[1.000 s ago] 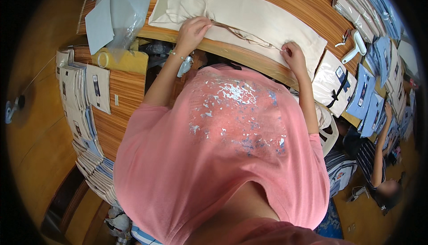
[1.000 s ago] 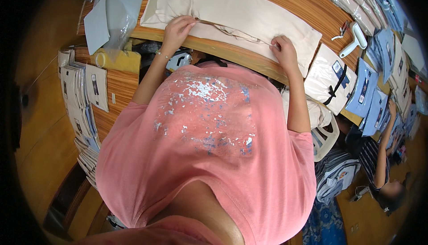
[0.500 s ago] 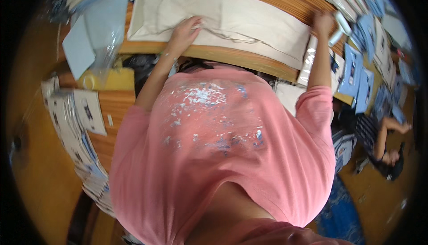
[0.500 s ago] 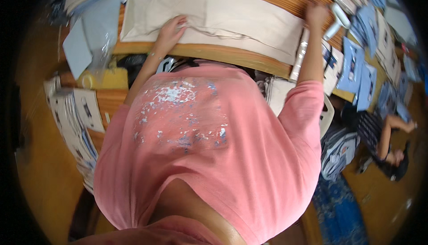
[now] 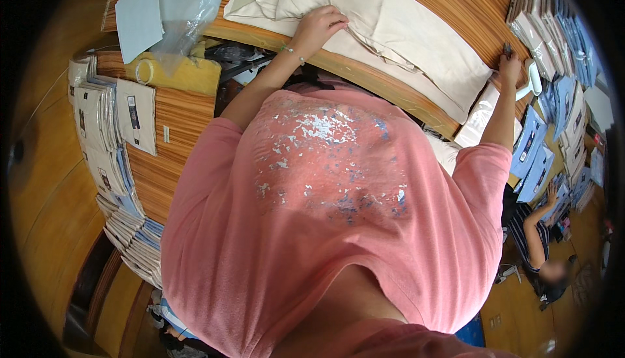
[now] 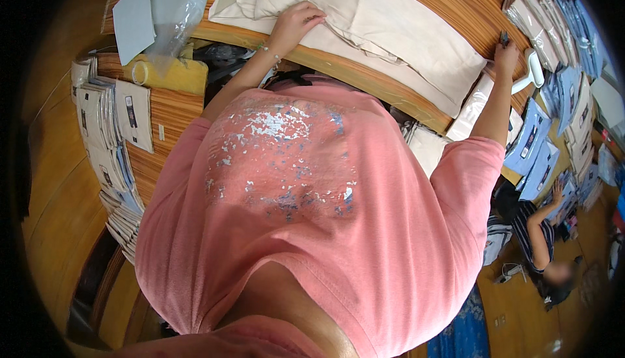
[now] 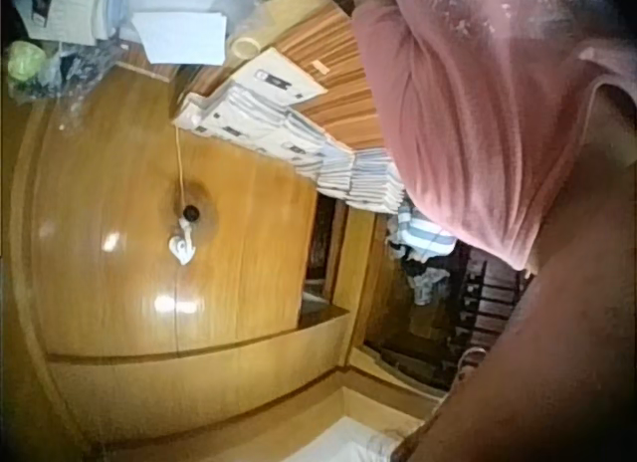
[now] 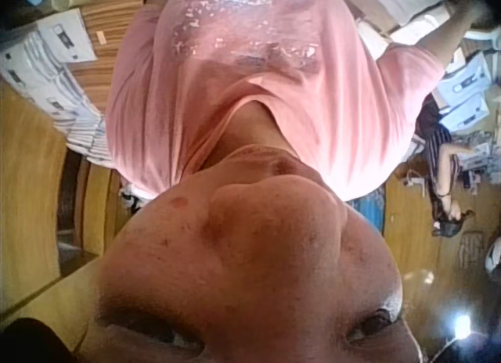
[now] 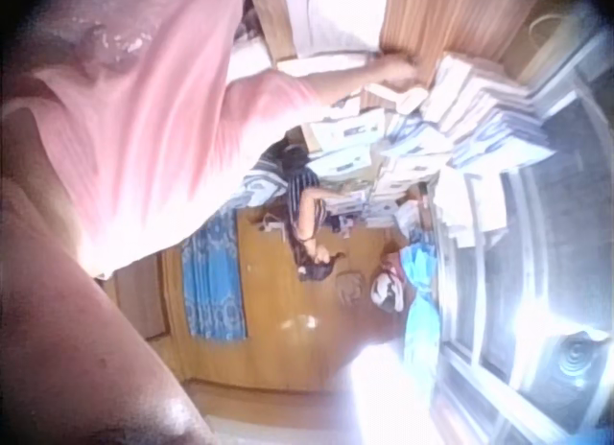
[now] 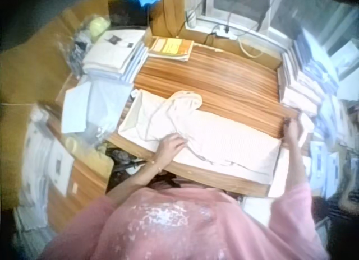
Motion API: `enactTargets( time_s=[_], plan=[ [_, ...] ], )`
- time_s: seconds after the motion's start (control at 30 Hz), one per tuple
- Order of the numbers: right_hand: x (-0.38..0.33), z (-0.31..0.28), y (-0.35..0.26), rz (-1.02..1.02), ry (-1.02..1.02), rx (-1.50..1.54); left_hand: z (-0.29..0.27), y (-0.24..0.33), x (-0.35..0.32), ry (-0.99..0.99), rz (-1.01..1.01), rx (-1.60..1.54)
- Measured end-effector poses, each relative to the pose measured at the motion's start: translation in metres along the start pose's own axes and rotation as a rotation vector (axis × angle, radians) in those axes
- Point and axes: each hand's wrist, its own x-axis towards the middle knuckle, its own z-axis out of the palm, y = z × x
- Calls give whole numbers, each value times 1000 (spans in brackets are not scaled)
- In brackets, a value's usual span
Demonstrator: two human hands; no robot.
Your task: The person folds a shirt and places it into a clear plastic bag, then unfolds another shirt to prepare for the next one.
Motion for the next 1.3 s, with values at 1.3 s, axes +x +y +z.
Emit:
enactTargets(
  time_s=[1.3],
  plan=[
    [-218, -55, -369, -476, -440, 573, -25, 10, -21, 32, -38, -223]
  ],
)
